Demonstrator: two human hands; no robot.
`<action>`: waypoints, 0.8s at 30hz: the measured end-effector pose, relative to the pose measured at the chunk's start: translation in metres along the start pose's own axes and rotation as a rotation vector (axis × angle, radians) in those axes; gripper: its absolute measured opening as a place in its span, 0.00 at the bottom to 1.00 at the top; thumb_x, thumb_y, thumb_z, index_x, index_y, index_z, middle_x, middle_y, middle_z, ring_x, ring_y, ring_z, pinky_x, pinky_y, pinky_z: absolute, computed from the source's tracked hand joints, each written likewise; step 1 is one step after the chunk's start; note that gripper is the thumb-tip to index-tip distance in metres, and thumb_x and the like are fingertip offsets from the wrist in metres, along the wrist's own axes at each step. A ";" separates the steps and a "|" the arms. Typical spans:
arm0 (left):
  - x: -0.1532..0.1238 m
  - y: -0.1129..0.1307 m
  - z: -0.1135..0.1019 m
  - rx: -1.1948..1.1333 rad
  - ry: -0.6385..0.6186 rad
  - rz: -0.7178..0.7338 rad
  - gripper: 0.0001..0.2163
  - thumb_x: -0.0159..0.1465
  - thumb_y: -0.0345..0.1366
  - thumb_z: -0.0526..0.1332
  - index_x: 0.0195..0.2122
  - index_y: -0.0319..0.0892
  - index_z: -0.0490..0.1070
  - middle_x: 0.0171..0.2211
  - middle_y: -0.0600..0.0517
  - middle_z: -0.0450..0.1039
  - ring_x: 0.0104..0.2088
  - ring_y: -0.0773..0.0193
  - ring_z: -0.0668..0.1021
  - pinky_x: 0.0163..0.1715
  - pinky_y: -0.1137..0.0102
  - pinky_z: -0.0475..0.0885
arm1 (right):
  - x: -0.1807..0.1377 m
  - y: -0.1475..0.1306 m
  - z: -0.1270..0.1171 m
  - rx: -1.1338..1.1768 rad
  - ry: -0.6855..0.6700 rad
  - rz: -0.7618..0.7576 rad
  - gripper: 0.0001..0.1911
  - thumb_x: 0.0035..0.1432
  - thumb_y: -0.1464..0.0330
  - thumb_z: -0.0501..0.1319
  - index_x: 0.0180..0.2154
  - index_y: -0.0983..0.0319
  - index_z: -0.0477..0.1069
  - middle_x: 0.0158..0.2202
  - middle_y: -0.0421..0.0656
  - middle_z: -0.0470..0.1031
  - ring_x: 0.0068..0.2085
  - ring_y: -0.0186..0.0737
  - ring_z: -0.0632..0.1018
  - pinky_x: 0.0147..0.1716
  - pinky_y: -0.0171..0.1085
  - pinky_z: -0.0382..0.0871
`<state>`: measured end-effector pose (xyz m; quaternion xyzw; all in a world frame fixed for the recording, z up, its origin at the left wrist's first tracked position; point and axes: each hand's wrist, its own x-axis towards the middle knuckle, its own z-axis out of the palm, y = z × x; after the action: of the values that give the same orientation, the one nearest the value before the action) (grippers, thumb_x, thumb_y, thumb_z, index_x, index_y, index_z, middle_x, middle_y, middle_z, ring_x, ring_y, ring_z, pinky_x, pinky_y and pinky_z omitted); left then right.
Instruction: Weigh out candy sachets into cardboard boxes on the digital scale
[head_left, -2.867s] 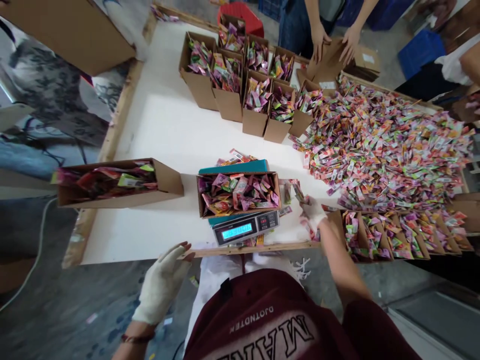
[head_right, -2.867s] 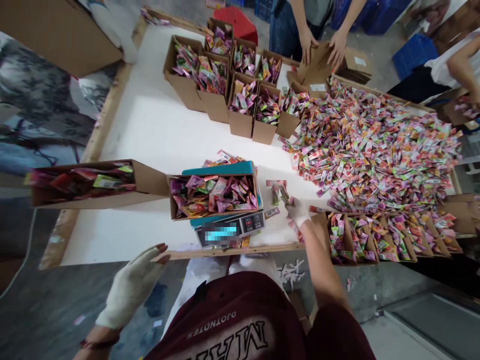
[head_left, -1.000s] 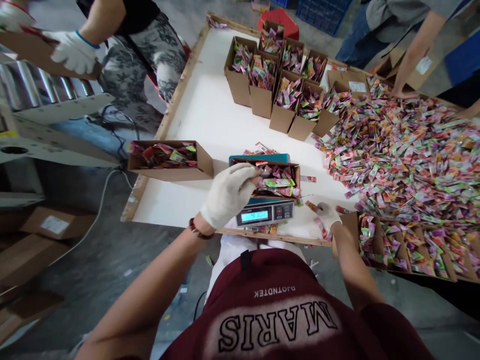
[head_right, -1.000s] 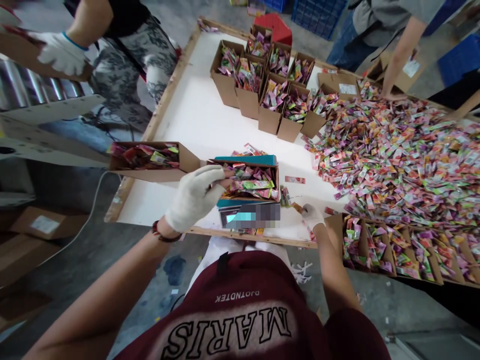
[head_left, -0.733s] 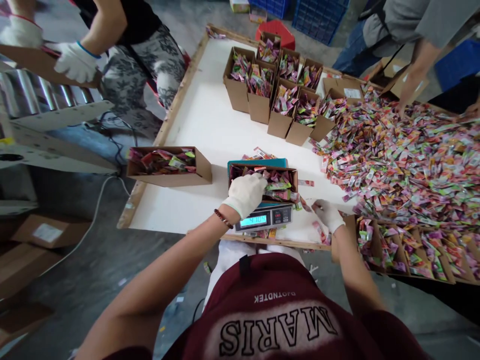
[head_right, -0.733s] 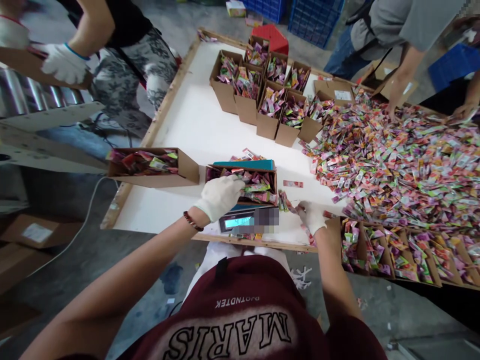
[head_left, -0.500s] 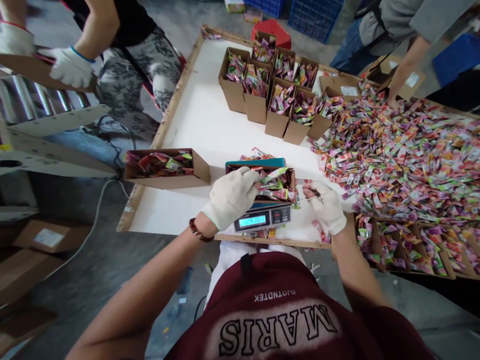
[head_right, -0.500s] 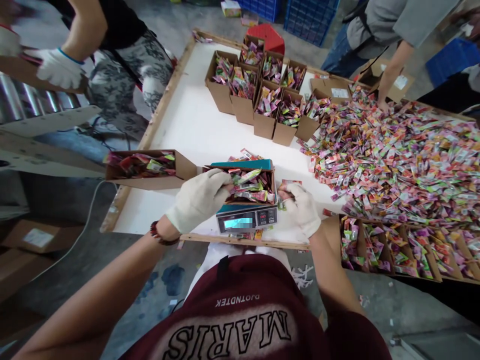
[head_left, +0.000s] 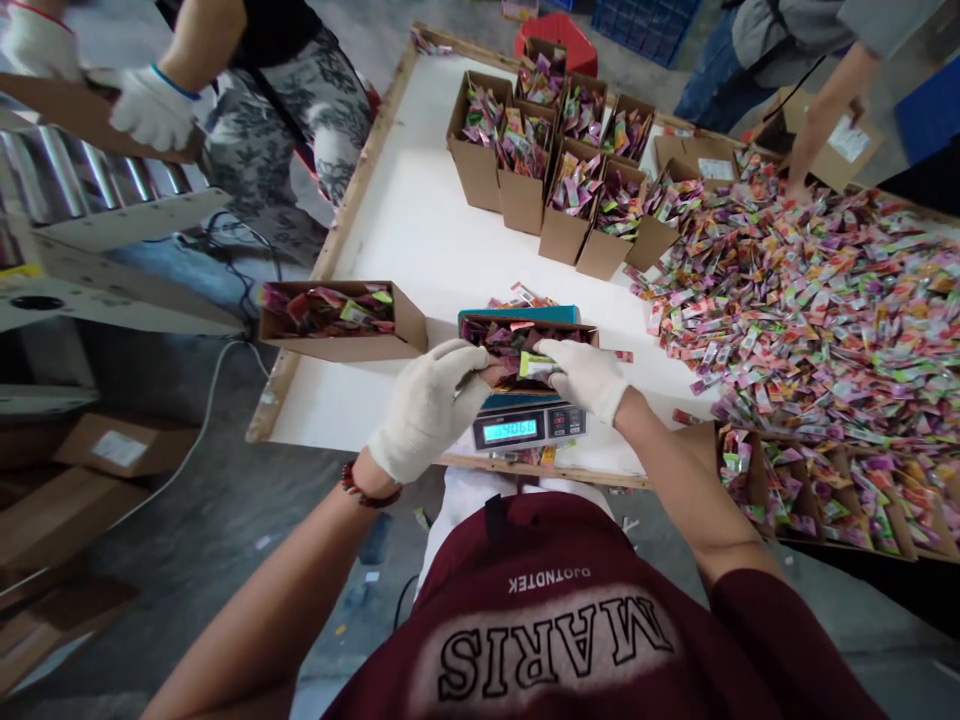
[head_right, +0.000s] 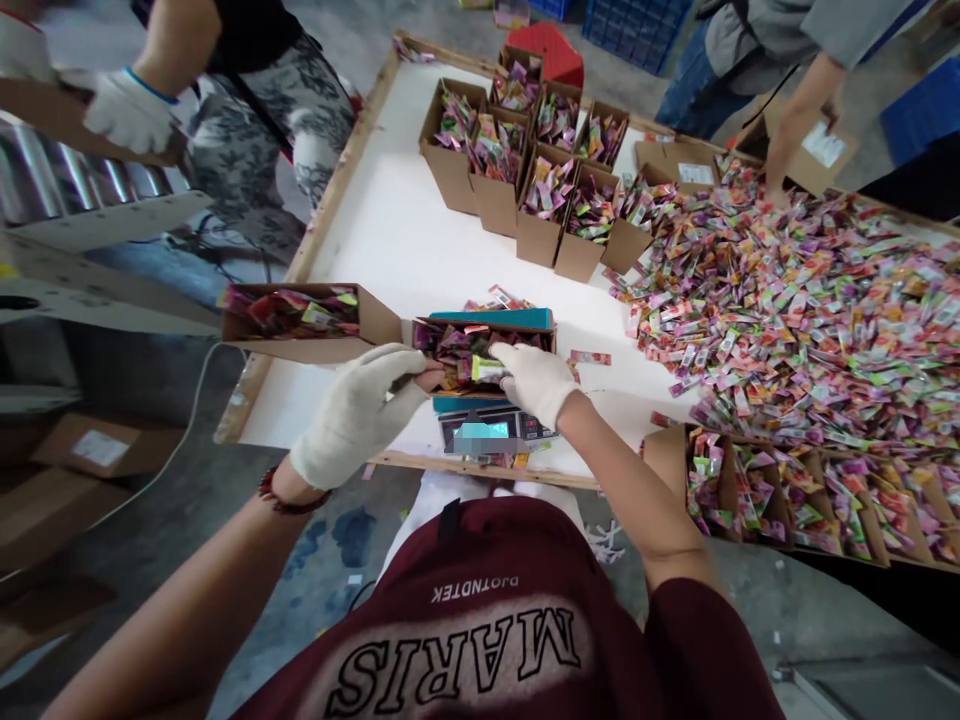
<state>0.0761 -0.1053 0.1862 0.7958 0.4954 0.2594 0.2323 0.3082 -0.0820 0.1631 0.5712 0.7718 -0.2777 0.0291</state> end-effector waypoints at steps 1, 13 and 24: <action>-0.004 -0.003 0.000 -0.004 -0.004 -0.013 0.12 0.69 0.40 0.57 0.34 0.40 0.75 0.33 0.48 0.75 0.32 0.62 0.76 0.33 0.67 0.69 | 0.005 -0.003 0.003 -0.075 -0.084 0.045 0.23 0.60 0.73 0.57 0.56 0.59 0.72 0.49 0.51 0.78 0.48 0.54 0.79 0.44 0.46 0.73; -0.014 -0.011 0.005 -0.050 0.025 -0.030 0.12 0.70 0.40 0.56 0.33 0.41 0.73 0.31 0.49 0.73 0.31 0.62 0.74 0.32 0.67 0.68 | -0.057 0.048 -0.012 0.226 0.416 0.038 0.16 0.62 0.67 0.55 0.49 0.62 0.72 0.45 0.49 0.77 0.45 0.46 0.77 0.50 0.42 0.70; 0.018 0.004 0.051 0.172 -0.310 0.113 0.14 0.67 0.45 0.61 0.45 0.40 0.75 0.44 0.42 0.76 0.43 0.55 0.78 0.41 0.63 0.73 | -0.200 0.155 0.080 -0.136 0.302 0.966 0.34 0.58 0.51 0.61 0.57 0.69 0.68 0.51 0.65 0.74 0.49 0.62 0.79 0.44 0.51 0.73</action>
<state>0.1183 -0.0961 0.1531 0.8698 0.4283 0.1030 0.2221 0.4948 -0.2623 0.1063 0.8935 0.4316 -0.0960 0.0792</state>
